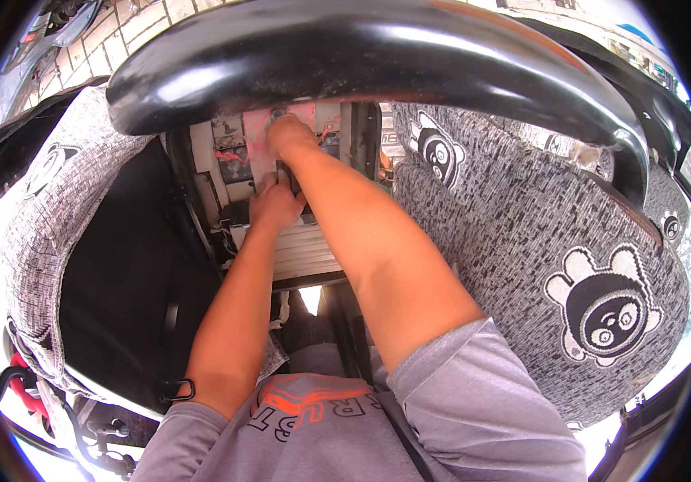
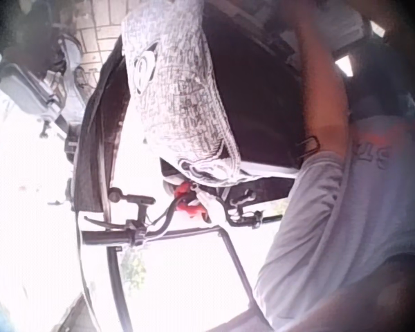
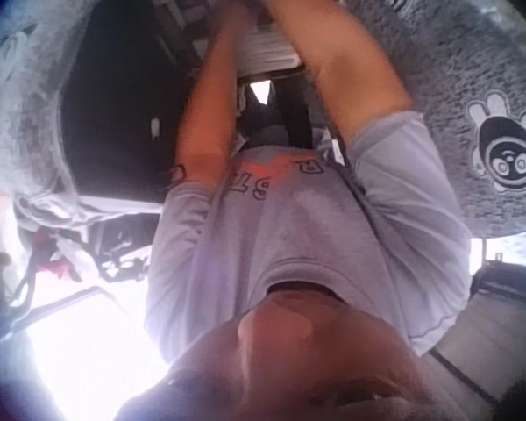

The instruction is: The person opens the seat compartment of an electric scooter and uses a screwdriver to adjust internal wiring and components. They then place a red rectangular object inside the compartment and close the seat.

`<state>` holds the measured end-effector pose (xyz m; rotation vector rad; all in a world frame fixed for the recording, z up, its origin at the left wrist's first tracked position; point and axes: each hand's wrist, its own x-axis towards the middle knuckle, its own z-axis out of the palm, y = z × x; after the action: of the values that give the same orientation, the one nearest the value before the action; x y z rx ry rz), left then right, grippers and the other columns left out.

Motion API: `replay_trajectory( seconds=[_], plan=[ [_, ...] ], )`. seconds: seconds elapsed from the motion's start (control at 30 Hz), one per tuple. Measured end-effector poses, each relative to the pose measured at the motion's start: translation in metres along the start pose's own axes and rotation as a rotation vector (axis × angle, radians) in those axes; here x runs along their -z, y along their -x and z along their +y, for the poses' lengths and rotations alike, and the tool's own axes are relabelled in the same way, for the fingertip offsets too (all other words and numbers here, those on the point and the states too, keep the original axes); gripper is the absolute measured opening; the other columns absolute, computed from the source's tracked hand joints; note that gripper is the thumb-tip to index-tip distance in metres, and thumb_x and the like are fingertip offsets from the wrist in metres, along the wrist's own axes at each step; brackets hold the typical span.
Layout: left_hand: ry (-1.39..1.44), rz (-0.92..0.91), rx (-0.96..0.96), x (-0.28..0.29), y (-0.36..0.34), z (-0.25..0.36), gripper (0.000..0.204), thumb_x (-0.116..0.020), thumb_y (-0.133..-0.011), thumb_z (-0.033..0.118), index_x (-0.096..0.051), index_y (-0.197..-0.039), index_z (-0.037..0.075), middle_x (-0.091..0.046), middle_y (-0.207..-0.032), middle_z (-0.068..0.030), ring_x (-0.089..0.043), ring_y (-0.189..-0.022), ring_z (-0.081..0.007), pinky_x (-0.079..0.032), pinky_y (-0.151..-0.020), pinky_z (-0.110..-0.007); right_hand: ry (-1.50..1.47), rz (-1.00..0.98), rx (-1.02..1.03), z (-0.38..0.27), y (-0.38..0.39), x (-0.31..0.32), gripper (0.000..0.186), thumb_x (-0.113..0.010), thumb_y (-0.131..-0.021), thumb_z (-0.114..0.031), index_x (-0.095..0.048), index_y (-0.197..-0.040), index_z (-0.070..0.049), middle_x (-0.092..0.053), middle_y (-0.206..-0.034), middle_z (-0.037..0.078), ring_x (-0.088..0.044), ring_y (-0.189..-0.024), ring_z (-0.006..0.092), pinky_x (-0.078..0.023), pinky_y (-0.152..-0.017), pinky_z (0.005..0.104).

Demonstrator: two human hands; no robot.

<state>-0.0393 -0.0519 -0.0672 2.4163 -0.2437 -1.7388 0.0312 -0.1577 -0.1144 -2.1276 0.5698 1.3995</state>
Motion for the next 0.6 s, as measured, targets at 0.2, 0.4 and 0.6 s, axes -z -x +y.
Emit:
replay_trajectory(
  seconds=[0.2, 0.4, 0.6],
  plan=[
    [0.03, 0.001, 0.013, 0.01, 0.006, 0.004, 0.068, -0.056, -0.083, 0.046, -0.041, -0.134, 0.004, -0.042, -0.134, -0.0159, -0.043, -0.124, -0.0297, -0.035, -0.101, -0.044, -0.155, 0.018, -0.13, -0.008, 0.002, -0.004, 0.038, -0.048, -0.086, -0.017, -0.059, -0.115, 0.005, -0.057, -0.121, 0.022, -0.056, -0.114, 0.0337, -0.045, -0.095, 0.0381],
    [0.033, -0.047, -0.006, 0.016, 0.006, 0.007, 0.066, -0.056, -0.083, 0.046, -0.043, -0.133, 0.005, -0.043, -0.133, -0.0159, -0.044, -0.123, -0.0282, -0.035, -0.101, -0.043, -0.18, 0.084, -0.101, -0.002, -0.004, -0.01, 0.037, -0.048, -0.085, -0.015, -0.06, -0.114, 0.004, -0.057, -0.12, 0.023, -0.055, -0.114, 0.0337, -0.045, -0.095, 0.0383],
    [0.005, -0.004, -0.006, 0.004, 0.002, 0.001, 0.066, -0.052, -0.085, 0.048, -0.041, -0.135, 0.006, -0.038, -0.139, -0.0154, -0.04, -0.127, -0.0287, -0.03, -0.105, -0.044, -0.14, 0.074, -0.048, 0.002, -0.004, -0.013, 0.039, -0.044, -0.087, -0.016, -0.058, -0.117, 0.004, -0.056, -0.122, 0.022, -0.055, -0.115, 0.0338, -0.045, -0.095, 0.0391]
  ],
)
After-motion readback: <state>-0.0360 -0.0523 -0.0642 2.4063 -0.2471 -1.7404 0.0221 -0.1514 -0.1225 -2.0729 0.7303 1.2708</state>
